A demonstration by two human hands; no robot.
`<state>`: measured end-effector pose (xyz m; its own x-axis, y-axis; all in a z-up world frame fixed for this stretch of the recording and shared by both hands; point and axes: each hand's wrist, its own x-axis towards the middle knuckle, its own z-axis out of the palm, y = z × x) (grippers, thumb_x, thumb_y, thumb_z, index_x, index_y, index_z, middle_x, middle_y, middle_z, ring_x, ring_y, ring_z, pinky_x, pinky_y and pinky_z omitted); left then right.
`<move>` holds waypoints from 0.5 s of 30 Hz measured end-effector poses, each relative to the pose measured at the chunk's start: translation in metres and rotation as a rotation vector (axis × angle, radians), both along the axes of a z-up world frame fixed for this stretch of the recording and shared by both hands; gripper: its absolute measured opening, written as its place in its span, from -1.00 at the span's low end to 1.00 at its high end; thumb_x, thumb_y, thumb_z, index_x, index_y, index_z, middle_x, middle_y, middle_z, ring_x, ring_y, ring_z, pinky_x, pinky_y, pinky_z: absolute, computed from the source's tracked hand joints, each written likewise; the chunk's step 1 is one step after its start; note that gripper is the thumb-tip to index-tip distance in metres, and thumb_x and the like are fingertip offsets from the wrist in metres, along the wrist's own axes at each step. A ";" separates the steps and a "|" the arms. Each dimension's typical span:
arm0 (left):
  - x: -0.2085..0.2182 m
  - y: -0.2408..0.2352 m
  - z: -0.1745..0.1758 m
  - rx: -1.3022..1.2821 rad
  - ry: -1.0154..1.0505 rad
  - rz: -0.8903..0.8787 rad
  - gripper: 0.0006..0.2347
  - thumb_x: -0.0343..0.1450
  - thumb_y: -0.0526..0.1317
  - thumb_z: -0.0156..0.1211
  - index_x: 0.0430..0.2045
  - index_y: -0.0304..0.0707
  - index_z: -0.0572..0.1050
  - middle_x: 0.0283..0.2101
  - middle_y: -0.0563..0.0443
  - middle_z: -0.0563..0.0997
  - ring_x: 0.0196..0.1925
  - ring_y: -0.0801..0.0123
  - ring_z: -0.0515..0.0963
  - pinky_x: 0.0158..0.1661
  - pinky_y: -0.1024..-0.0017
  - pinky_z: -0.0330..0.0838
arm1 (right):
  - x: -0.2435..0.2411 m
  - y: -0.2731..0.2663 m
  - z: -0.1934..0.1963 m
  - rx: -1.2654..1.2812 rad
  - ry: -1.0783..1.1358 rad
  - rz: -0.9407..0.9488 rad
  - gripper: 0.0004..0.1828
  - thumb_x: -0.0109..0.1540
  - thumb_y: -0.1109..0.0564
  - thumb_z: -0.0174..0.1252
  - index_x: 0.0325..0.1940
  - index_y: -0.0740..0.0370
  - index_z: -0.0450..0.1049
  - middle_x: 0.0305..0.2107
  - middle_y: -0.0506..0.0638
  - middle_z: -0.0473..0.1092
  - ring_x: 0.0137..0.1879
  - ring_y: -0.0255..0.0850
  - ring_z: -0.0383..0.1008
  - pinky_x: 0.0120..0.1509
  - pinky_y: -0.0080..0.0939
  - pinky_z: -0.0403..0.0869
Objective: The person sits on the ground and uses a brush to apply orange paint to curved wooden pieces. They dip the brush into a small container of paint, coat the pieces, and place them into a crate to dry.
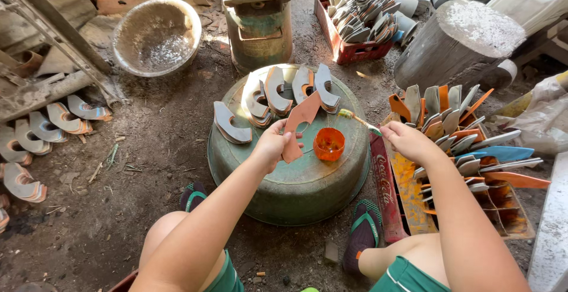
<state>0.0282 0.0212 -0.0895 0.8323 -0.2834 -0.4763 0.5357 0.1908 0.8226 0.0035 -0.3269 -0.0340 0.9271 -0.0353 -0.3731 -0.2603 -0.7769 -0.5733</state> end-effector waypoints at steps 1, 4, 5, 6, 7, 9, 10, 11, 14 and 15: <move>0.005 -0.002 -0.004 0.001 -0.003 0.000 -0.61 0.55 -0.33 -0.18 0.32 -0.09 0.26 0.09 -0.12 0.55 -0.05 0.16 0.64 -0.14 0.08 0.65 | 0.001 -0.001 0.001 0.025 -0.001 -0.007 -0.60 0.39 -0.09 -0.04 -0.10 0.32 0.47 -0.48 0.01 0.36 -0.36 -0.24 0.31 -0.18 -0.18 0.37; 0.016 -0.006 -0.020 -0.058 0.022 0.055 -0.62 0.56 -0.32 -0.20 0.32 -0.08 0.24 0.09 -0.11 0.57 -0.06 0.15 0.65 -0.14 0.09 0.64 | 0.003 -0.001 0.000 0.131 -0.010 -0.029 -0.62 0.39 -0.05 -0.01 -0.11 0.32 0.53 -0.46 0.00 0.40 -0.35 -0.25 0.34 -0.16 -0.19 0.39; 0.019 -0.009 -0.026 -0.057 0.022 0.067 -0.62 0.56 -0.33 -0.20 0.32 -0.09 0.24 0.08 -0.11 0.57 -0.07 0.16 0.65 -0.15 0.11 0.64 | 0.003 -0.001 0.000 0.175 -0.016 -0.037 -0.64 0.38 -0.03 -0.01 -0.11 0.32 0.54 -0.44 -0.03 0.45 -0.34 -0.27 0.38 -0.14 -0.20 0.42; 0.022 -0.012 -0.031 -0.058 0.021 0.081 -0.62 0.55 -0.33 -0.20 0.31 -0.09 0.24 0.08 -0.10 0.58 -0.07 0.18 0.66 -0.16 0.12 0.65 | 0.003 -0.003 0.003 0.217 -0.022 -0.043 -0.65 0.37 -0.01 0.00 -0.10 0.31 0.55 -0.42 -0.06 0.50 -0.33 -0.28 0.42 -0.12 -0.22 0.45; 0.025 -0.016 -0.036 -0.059 0.019 0.094 -0.63 0.55 -0.33 -0.21 0.31 -0.09 0.24 0.07 -0.10 0.58 -0.08 0.20 0.67 -0.16 0.14 0.65 | 0.003 -0.004 0.006 0.214 -0.051 -0.018 -0.67 0.36 0.01 0.02 -0.10 0.31 0.55 -0.40 -0.05 0.51 -0.30 -0.30 0.44 -0.11 -0.23 0.45; 0.026 -0.024 -0.044 -0.026 -0.001 0.093 -0.66 0.56 -0.31 -0.17 0.26 -0.14 0.27 0.05 -0.08 0.61 -0.12 0.23 0.69 -0.20 0.19 0.65 | -0.001 -0.006 0.015 0.209 -0.105 0.033 -0.70 0.35 0.04 0.06 -0.08 0.31 0.56 -0.37 -0.04 0.54 -0.25 -0.32 0.47 -0.07 -0.25 0.46; 0.027 -0.028 -0.047 -0.009 -0.011 0.092 -0.68 0.56 -0.30 -0.16 0.24 -0.17 0.29 0.03 -0.08 0.63 -0.14 0.25 0.69 -0.22 0.22 0.65 | -0.004 -0.007 0.019 0.150 -0.136 0.014 -0.71 0.33 0.04 0.10 -0.06 0.30 0.56 -0.37 -0.03 0.54 -0.24 -0.32 0.46 -0.07 -0.25 0.45; 0.025 -0.031 -0.048 0.001 -0.003 0.088 -0.70 0.56 -0.29 -0.15 0.22 -0.18 0.30 0.03 -0.04 0.63 -0.16 0.27 0.69 -0.25 0.24 0.64 | -0.008 -0.008 0.025 0.091 -0.166 -0.004 -0.72 0.31 0.05 0.14 -0.04 0.29 0.56 -0.37 -0.03 0.53 -0.23 -0.32 0.46 -0.07 -0.24 0.44; 0.023 -0.036 -0.046 0.032 0.006 0.073 -0.73 0.57 -0.24 -0.13 0.18 -0.18 0.32 0.01 0.04 0.64 -0.18 0.32 0.70 -0.30 0.30 0.62 | -0.017 -0.009 0.038 0.098 -0.306 -0.039 -0.71 0.30 0.06 0.19 0.01 0.30 0.54 -0.32 -0.03 0.53 -0.20 -0.32 0.46 -0.06 -0.24 0.43; 0.022 -0.036 -0.044 0.041 0.005 0.067 -0.72 0.57 -0.24 -0.13 0.18 -0.16 0.32 0.01 0.06 0.63 -0.18 0.33 0.70 -0.31 0.31 0.60 | -0.020 -0.008 0.041 0.130 -0.358 -0.047 -0.70 0.30 0.06 0.20 0.02 0.31 0.53 -0.30 -0.03 0.53 -0.19 -0.33 0.46 -0.05 -0.25 0.44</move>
